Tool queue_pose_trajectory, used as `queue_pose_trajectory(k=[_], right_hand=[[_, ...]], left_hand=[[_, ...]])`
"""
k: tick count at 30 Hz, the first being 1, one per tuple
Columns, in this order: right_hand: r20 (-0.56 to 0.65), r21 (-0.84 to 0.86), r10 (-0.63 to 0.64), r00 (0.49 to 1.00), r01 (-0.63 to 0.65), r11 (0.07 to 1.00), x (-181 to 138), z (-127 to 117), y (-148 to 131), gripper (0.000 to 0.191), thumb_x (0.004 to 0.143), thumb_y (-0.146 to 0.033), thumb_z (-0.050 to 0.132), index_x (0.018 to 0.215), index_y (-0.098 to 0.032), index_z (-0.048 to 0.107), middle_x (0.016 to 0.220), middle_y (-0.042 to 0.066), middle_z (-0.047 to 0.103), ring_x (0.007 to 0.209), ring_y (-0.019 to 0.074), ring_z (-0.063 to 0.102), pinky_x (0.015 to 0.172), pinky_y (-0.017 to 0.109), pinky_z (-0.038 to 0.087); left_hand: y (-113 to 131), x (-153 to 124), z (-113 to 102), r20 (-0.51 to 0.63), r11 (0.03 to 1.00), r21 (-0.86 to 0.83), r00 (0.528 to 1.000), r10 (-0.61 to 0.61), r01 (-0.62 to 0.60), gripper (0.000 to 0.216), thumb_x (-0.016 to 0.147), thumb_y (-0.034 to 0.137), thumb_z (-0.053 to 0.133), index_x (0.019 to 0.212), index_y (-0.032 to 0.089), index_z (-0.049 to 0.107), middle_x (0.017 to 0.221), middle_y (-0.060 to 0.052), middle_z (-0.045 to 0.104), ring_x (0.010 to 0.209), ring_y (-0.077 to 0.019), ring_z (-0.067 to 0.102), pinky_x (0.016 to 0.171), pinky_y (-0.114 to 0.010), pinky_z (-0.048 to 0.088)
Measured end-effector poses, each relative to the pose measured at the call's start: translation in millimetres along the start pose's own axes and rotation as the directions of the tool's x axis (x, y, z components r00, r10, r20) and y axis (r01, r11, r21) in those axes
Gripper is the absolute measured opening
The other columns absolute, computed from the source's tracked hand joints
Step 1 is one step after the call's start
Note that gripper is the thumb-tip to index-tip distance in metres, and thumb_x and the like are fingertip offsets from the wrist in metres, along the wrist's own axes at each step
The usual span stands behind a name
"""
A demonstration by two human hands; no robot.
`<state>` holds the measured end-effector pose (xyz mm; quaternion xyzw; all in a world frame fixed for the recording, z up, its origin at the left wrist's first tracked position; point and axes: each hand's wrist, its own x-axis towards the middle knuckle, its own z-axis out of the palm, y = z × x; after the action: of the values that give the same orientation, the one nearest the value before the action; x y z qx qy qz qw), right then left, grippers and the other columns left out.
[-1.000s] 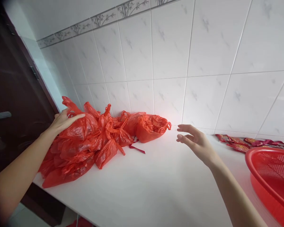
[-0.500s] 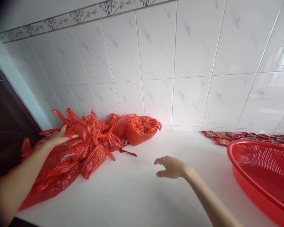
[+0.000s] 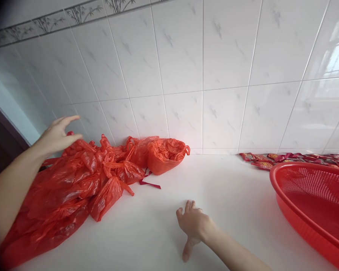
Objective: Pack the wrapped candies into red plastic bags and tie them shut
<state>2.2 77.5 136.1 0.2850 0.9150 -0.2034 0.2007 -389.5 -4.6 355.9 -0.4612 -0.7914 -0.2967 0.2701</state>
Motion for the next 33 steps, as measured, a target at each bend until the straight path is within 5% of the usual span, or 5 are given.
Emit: queue_pose_trajectory(k=[5,9,18,22,33], right_hand=[[0.051,-0.017,0.033,0.998,-0.033,0.999,2.2,-3.9,-6.3,0.154,0.031,-0.046,0.100,0.157,-0.001,0.022,0.158,0.044,0.011,0.145,0.0611,0.012,0.104,0.068,0.040],[-0.003,-0.052,0.029,1.000,-0.029,0.998,6.1,0.7,-5.6,0.147,0.036,-0.043,0.100,0.155,0.002,0.026,0.153,0.049,0.014,0.141,0.0640,0.017,0.096,0.074,0.042],[-0.235,-0.077,0.026,0.972,-0.046,0.996,22.9,25.8,3.0,0.058,0.090,-0.017,0.063,0.144,-0.002,0.048,0.148,0.043,0.035,0.137,0.0561,0.037,0.084,0.077,0.048],[-0.270,-0.083,0.005,0.963,-0.028,0.996,25.7,29.6,6.5,0.055,0.090,-0.017,0.062,0.142,-0.003,0.050,0.148,0.042,0.036,0.137,0.0552,0.039,0.084,0.075,0.050],[-0.031,0.012,-0.001,1.000,0.002,1.000,2.5,-4.3,-1.5,0.137,0.043,-0.041,0.098,0.155,-0.001,0.030,0.156,0.045,0.014,0.142,0.0613,0.018,0.099,0.073,0.041]], left_hand=[[110.1,1.2,47.9,0.173,0.873,-0.443,0.936,0.306,-0.204,0.049,0.080,0.028,0.057,0.128,0.016,0.062,0.135,-0.010,0.063,0.123,-0.0244,0.061,0.111,-0.040,0.046],[174.4,-15.2,116.2,0.418,0.828,-0.439,0.736,0.532,-0.349,0.047,0.082,0.027,0.055,0.128,0.023,0.065,0.139,-0.008,0.062,0.129,-0.0273,0.058,0.114,-0.040,0.042],[209.8,-45.3,231.8,0.684,0.934,-0.266,0.637,0.356,-0.237,0.079,0.064,0.040,0.076,0.138,0.020,0.056,0.159,-0.023,0.036,0.148,-0.0502,0.025,0.113,-0.064,0.028],[208.4,-40.1,240.9,0.683,0.947,-0.252,0.657,0.319,-0.197,0.072,0.058,0.042,0.080,0.125,0.023,0.065,0.149,-0.019,0.050,0.141,-0.0478,0.040,0.109,-0.055,0.038],[195.5,-26.3,200.3,0.531,0.894,-0.432,0.767,0.360,-0.120,0.030,0.066,0.024,0.079,0.096,0.023,0.076,0.117,-0.008,0.075,0.115,-0.0285,0.067,0.096,-0.035,0.052]])
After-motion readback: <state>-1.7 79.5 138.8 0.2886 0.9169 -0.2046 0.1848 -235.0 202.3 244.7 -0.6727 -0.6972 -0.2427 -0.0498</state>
